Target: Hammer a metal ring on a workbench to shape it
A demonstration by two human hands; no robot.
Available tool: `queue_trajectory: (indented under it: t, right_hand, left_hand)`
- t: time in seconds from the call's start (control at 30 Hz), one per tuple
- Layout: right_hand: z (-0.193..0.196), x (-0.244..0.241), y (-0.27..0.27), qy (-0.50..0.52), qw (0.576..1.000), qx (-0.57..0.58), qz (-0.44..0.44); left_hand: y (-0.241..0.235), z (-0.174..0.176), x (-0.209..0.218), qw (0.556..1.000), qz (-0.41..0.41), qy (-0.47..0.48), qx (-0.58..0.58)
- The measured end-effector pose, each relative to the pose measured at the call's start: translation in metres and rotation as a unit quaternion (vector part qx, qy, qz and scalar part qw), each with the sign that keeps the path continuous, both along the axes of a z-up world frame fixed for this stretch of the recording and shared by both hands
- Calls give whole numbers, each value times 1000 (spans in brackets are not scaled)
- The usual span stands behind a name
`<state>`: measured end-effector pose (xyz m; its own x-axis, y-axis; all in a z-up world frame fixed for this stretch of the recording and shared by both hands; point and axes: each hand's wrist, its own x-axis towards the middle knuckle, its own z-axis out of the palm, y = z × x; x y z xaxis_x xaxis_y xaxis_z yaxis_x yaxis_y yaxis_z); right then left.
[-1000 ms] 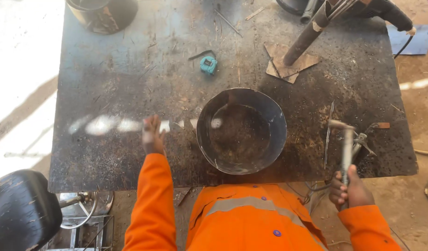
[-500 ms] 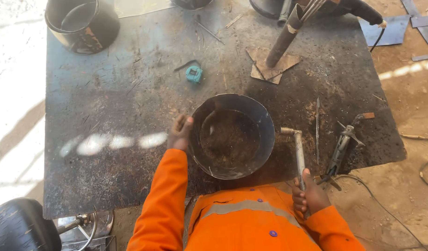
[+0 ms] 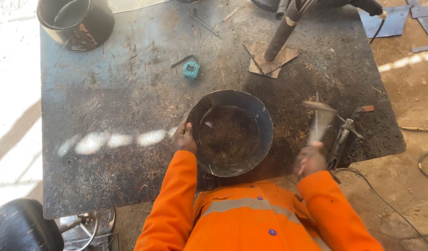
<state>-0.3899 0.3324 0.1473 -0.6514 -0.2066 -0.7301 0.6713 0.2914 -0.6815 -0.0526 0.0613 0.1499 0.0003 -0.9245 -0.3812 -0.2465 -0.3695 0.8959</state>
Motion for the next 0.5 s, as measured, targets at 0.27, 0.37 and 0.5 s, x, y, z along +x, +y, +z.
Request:
queue_trajectory:
  t: [0.27,0.37,0.5]
  right_hand:
    - [-48,-72,42,-179,933,-82,301]
    - [-32,-97,56,-111,955,-60,268]
    - [9,-83,32,-41,983,-49,174]
  left_hand:
    - [-14,-24,19,992,69,-77,-69]
    - [-15,-51,19,989,133,20,-69]
    - [-24,-14,21,954,217,132,-159]
